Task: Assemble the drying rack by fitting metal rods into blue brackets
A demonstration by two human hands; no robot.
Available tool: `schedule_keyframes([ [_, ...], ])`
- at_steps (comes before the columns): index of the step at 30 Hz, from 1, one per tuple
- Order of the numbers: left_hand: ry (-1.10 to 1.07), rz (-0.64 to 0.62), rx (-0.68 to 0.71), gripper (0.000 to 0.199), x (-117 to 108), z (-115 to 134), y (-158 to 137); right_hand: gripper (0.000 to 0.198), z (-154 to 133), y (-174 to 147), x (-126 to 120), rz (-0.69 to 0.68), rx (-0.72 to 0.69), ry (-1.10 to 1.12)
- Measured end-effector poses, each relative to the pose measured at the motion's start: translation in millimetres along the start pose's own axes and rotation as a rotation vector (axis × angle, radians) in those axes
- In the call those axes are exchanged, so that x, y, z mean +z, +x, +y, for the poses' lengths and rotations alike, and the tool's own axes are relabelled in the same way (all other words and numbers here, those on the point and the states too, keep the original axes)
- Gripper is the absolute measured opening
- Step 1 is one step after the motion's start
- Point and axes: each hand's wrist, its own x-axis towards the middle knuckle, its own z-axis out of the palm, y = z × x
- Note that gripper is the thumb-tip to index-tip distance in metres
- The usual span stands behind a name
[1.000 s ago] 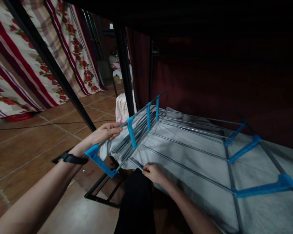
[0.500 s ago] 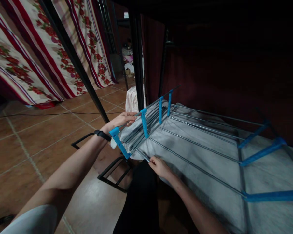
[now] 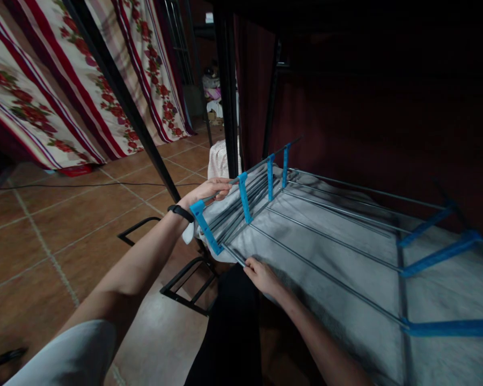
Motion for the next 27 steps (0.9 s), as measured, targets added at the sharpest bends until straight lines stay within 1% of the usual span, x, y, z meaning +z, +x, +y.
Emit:
schedule_keyframes([
  [4, -0.007, 0.017, 0.030, 0.034, -7, 5, 9, 0.015, 1, 1, 0, -0.018, -0.007, -0.010],
  [8, 0.044, 0.039, 0.039, 0.034, -5, 5, 13, 0.016, 1, 3, 0, -0.016, 0.008, -0.040],
  [13, 0.156, 0.053, 0.050, 0.031, 4, 7, 1, 0.017, 0, 2, 1, 0.001, 0.024, -0.054],
  [18, 0.285, 0.044, 0.037, 0.025, 2, 11, -8, 0.016, 0, 1, 2, 0.022, 0.032, -0.066],
  [21, 0.298, 0.088, 0.059, 0.026, 2, 10, -4, 0.015, 1, 1, 4, 0.027, 0.050, -0.069],
  [24, 0.264, 0.147, 0.111, 0.030, 4, 11, 1, 0.015, 3, 0, 5, 0.022, 0.037, -0.084],
  [27, 0.246, 0.174, 0.139, 0.030, 7, 14, 2, 0.015, 4, -1, 5, 0.031, 0.026, -0.095],
])
